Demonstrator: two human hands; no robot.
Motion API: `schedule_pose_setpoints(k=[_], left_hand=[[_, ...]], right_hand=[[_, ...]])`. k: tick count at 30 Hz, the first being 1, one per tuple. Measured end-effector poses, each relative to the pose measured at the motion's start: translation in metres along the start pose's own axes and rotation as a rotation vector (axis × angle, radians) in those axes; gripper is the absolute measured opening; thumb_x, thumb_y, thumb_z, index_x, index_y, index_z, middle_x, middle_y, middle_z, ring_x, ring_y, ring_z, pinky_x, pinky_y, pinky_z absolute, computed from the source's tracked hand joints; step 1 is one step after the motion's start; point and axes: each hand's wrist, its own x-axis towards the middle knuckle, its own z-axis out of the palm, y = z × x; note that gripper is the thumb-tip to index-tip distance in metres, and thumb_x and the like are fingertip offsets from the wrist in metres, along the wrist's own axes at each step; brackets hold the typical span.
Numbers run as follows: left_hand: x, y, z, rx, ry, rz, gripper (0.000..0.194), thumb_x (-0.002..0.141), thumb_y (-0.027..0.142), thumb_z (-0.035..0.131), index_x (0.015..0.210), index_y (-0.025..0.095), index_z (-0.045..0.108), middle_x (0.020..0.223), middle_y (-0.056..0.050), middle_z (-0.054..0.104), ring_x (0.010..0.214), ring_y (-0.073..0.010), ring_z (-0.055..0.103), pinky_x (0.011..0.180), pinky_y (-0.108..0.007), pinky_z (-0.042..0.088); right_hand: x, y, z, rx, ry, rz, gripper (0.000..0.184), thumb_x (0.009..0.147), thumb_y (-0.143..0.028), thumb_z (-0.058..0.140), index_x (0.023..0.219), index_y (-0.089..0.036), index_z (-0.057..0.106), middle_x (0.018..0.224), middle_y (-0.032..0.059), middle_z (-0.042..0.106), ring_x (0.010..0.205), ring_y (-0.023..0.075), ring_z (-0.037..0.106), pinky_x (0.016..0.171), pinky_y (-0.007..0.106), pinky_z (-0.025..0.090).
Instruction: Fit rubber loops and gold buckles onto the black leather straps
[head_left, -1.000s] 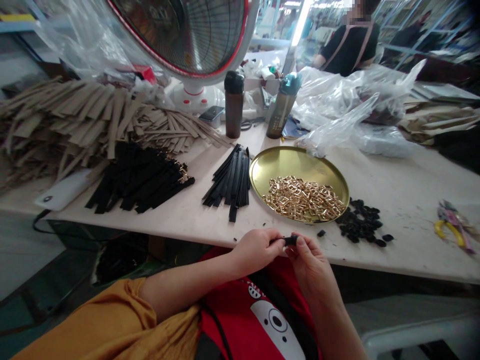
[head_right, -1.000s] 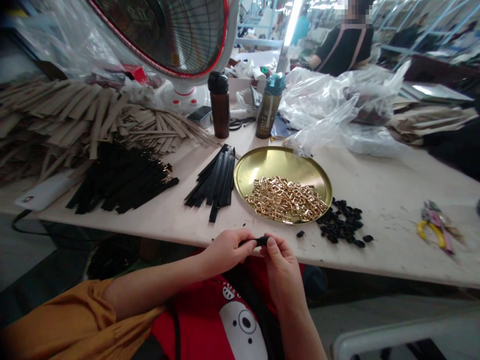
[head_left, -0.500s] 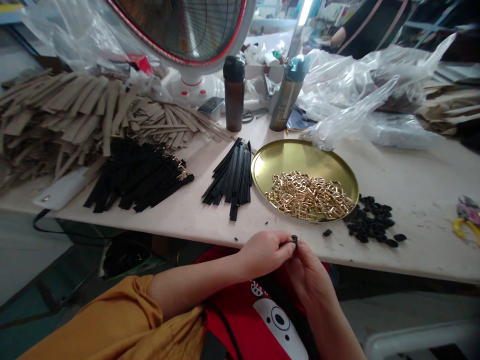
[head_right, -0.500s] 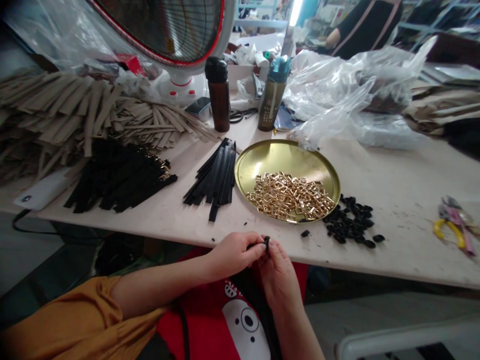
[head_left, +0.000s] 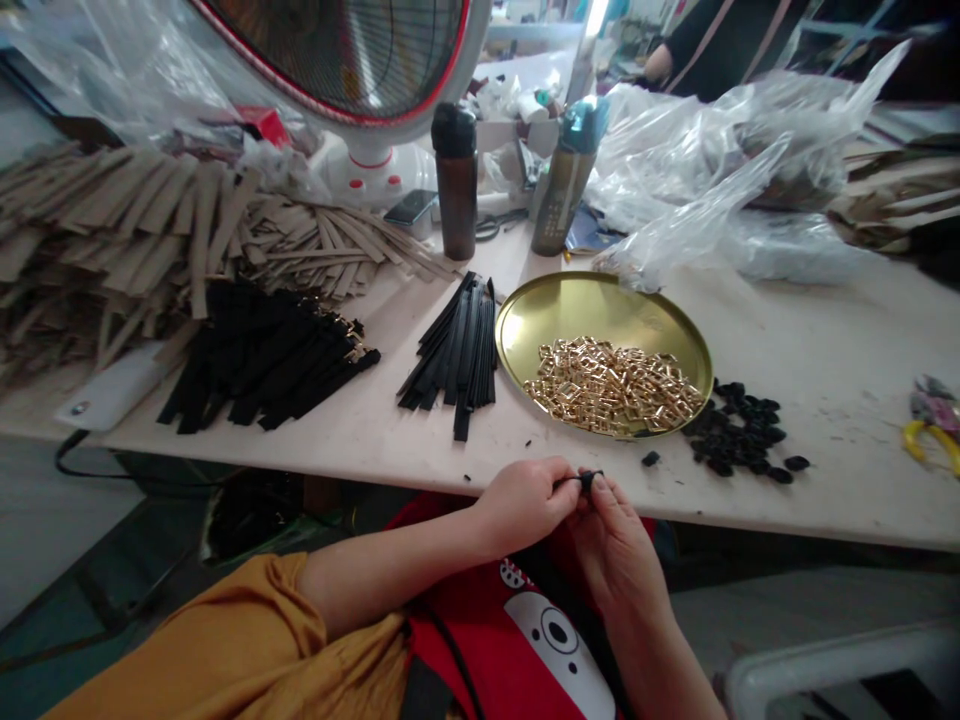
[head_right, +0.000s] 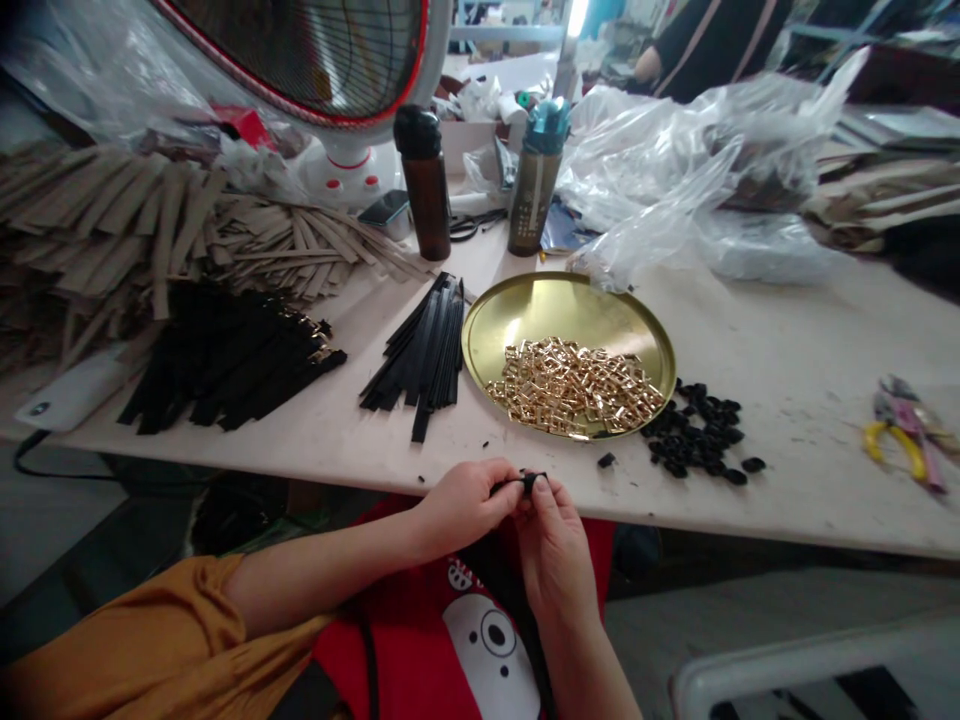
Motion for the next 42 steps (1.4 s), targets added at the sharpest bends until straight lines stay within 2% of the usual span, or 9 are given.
schedule_pose_setpoints(k=[7,12,17,23,26,29,32,37,42], left_hand=[[-0.011,0.005,-0.009,-0.149,-0.034,0.049,0.027,0.079,0.018,0.042,0.106,0.016,0.046,0.082,-0.003,0.062,0.073,-0.0129,0.056,0.066,-0.023,0.042],[-0.014,0.003,-0.010,-0.244,-0.041,0.028,0.021,0.082,0.021,0.039,0.102,0.015,0.041,0.071,-0.001,0.060,0.062,-0.0111,0.055,0.059,-0.022,0.043],[-0.022,-0.006,-0.014,-0.349,-0.110,-0.065,0.019,0.078,0.027,0.047,0.094,0.016,0.043,0.077,-0.002,0.061,0.055,-0.0087,0.055,0.050,-0.019,0.042],[-0.026,-0.007,-0.019,-0.430,-0.103,-0.091,0.009,0.076,0.023,0.045,0.082,0.016,0.044,0.066,0.002,0.056,0.048,-0.0061,0.050,0.046,-0.016,0.039],[-0.025,-0.003,-0.022,-0.392,-0.086,-0.071,0.011,0.077,0.026,0.045,0.082,0.016,0.046,0.068,0.002,0.055,0.049,-0.0064,0.050,0.046,-0.017,0.039],[-0.024,-0.001,-0.027,-0.320,-0.091,-0.037,0.014,0.078,0.028,0.045,0.083,0.016,0.050,0.073,0.000,0.058,0.055,-0.0078,0.052,0.050,-0.018,0.041],[-0.023,0.000,-0.030,-0.184,-0.093,-0.007,0.013,0.077,0.027,0.047,0.083,0.017,0.052,0.077,0.000,0.060,0.063,-0.0098,0.054,0.056,-0.019,0.041],[-0.018,-0.002,-0.031,0.002,-0.030,-0.030,0.015,0.077,0.030,0.048,0.083,0.017,0.054,0.077,0.000,0.061,0.068,-0.0125,0.054,0.059,-0.021,0.039],[-0.011,-0.005,-0.031,0.059,-0.087,-0.041,0.020,0.079,0.036,0.048,0.084,0.018,0.055,0.079,-0.001,0.063,0.071,-0.0138,0.055,0.059,-0.021,0.039]], right_hand=[[-0.003,-0.004,0.005,-0.034,-0.008,-0.017,0.013,0.068,-0.028,0.068,0.075,-0.019,0.061,0.073,-0.0032,0.062,0.059,0.0064,0.055,0.058,0.018,0.047],[-0.014,0.000,0.013,-0.055,-0.036,0.011,0.016,0.067,-0.026,0.069,0.079,-0.019,0.061,0.076,-0.0018,0.064,0.067,0.0092,0.058,0.064,0.020,0.049],[-0.017,0.002,0.010,-0.123,0.004,-0.070,0.017,0.066,-0.027,0.071,0.077,-0.019,0.060,0.073,-0.0030,0.063,0.064,0.0087,0.058,0.062,0.020,0.048],[-0.025,-0.004,0.008,-0.159,-0.052,-0.141,0.032,0.077,-0.048,0.055,0.078,-0.018,0.064,0.073,0.0025,0.064,0.068,0.0134,0.058,0.067,0.027,0.048],[-0.025,-0.010,0.005,-0.216,-0.109,-0.056,0.023,0.073,-0.039,0.064,0.086,-0.021,0.064,0.077,0.0014,0.065,0.070,0.0123,0.058,0.068,0.024,0.047],[-0.021,-0.014,0.001,-0.211,-0.252,0.136,0.032,0.070,-0.037,0.066,0.099,-0.024,0.062,0.086,0.0016,0.065,0.075,0.0131,0.058,0.072,0.026,0.046],[-0.013,-0.013,-0.002,-0.169,-0.314,0.278,0.026,0.074,-0.036,0.062,0.096,-0.023,0.063,0.091,0.0026,0.064,0.079,0.0141,0.058,0.076,0.027,0.046],[-0.005,-0.009,-0.007,-0.124,-0.296,0.365,0.021,0.072,-0.030,0.066,0.091,-0.022,0.064,0.085,0.0017,0.064,0.075,0.0129,0.058,0.073,0.025,0.047],[-0.003,-0.009,-0.010,-0.087,-0.291,0.355,0.018,0.069,-0.026,0.069,0.085,-0.023,0.063,0.085,0.0003,0.064,0.078,0.0116,0.057,0.076,0.024,0.047]])
